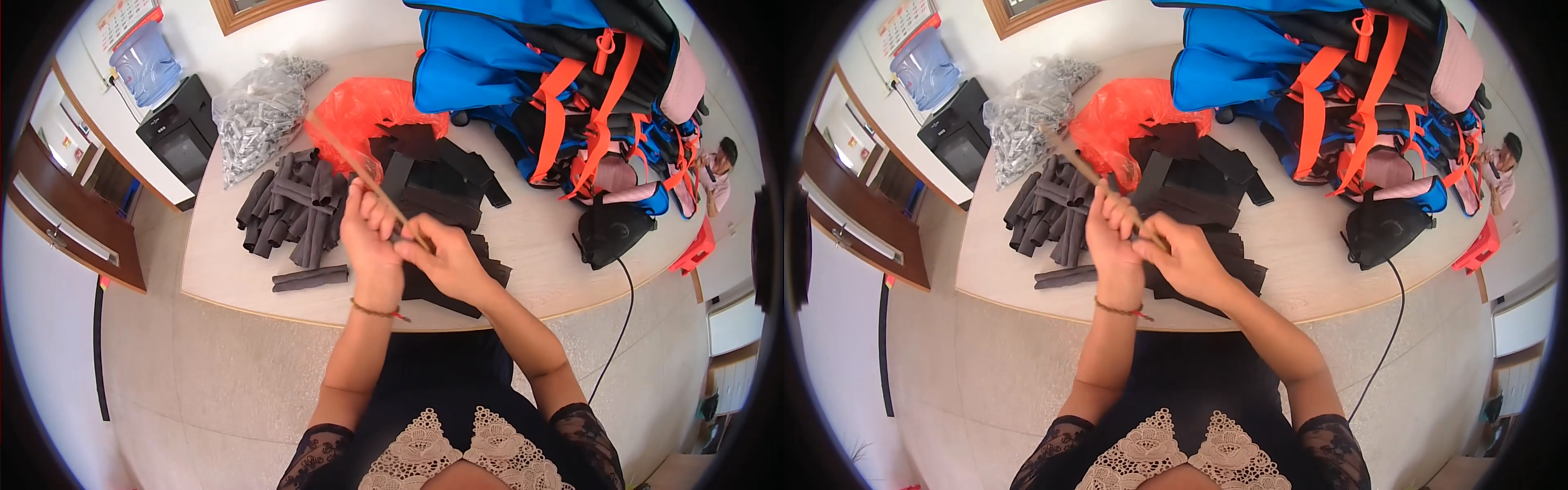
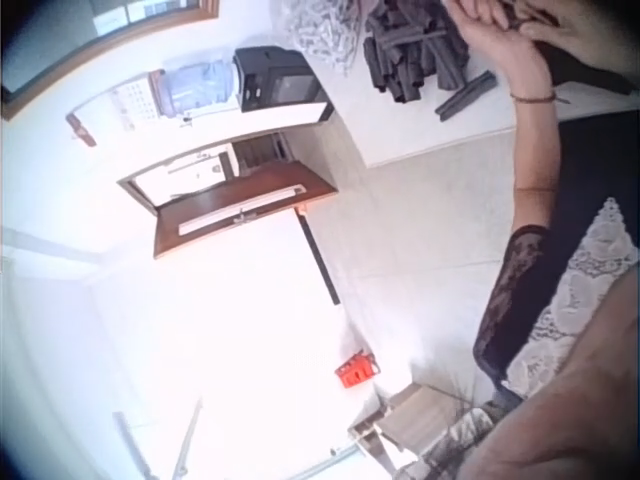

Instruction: Inserting wooden sticks into grey foam components as part of an assembly process for sports or safety equipment.

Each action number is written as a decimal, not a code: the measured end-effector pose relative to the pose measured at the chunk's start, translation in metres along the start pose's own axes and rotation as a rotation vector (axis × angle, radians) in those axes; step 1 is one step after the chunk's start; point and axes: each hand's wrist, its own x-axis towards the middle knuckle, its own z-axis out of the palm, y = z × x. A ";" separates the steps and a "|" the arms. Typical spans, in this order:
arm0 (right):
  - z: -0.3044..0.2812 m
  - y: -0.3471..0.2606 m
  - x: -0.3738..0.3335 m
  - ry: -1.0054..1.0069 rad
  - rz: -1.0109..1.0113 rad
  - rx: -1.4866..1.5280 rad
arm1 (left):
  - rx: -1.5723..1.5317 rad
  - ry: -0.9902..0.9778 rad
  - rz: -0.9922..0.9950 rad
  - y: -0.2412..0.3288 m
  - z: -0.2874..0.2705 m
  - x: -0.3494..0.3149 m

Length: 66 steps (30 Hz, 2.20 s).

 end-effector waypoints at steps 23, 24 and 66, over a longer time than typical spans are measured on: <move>-0.048 0.001 -0.019 0.252 0.126 0.432 | 0.792 -0.267 0.119 -0.029 -0.009 -0.054; -0.048 0.003 -0.020 0.216 0.106 0.441 | 0.640 -0.126 0.074 -0.032 -0.011 -0.056; -0.166 0.009 -0.027 0.071 -0.059 -0.461 | 1.656 -0.623 0.406 0.030 -0.028 -0.046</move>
